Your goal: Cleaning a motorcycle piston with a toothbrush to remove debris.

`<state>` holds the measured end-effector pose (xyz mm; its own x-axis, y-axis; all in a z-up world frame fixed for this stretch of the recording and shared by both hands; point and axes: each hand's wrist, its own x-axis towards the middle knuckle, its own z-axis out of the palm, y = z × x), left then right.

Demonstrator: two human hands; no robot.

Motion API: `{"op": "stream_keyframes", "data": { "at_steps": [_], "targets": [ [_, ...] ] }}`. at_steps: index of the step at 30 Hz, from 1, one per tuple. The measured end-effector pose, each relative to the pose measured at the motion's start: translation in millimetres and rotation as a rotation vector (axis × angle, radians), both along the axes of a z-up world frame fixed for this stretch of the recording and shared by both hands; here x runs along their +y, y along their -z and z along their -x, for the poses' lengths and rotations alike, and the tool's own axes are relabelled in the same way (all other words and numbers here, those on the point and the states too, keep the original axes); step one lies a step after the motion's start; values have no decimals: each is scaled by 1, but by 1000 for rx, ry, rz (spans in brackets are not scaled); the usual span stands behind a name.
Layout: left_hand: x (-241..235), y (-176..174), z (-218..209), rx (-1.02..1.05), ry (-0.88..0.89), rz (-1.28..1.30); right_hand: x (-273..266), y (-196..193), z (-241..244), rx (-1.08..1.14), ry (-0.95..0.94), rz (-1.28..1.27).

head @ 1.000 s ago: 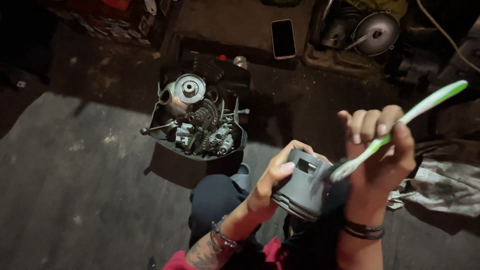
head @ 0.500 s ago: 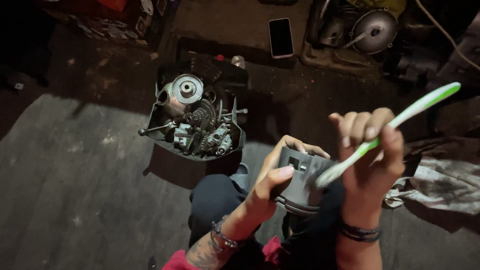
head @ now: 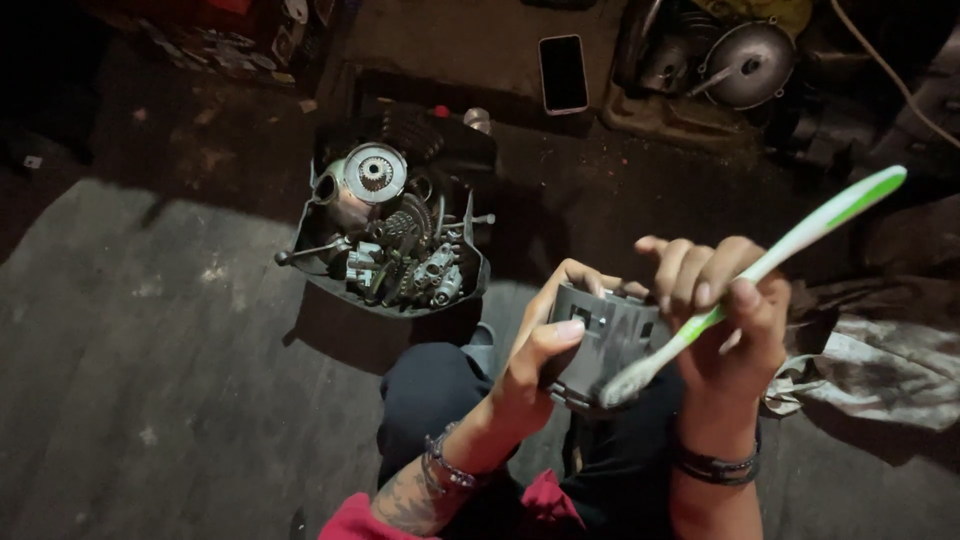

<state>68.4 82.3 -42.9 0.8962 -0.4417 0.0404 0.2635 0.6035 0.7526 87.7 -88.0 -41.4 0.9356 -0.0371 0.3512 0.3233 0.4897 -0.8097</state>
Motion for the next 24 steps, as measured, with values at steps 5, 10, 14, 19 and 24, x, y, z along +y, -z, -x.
{"op": "stream_keyframes", "data": {
  "at_steps": [5,10,14,19,24],
  "targets": [
    [0,5,-1,68,29,141,-4,-4,-4,52,185,-5],
    [2,5,-3,4,-46,-11,0,8,0,-96,94,170],
    [4,0,-1,50,-43,114,2,4,-1,-81,206,208],
    [0,20,-2,170,-22,314,-14,22,-5,-213,124,192],
    [1,34,-3,278,31,528,-9,17,-3,-177,146,192]
  ]
}}
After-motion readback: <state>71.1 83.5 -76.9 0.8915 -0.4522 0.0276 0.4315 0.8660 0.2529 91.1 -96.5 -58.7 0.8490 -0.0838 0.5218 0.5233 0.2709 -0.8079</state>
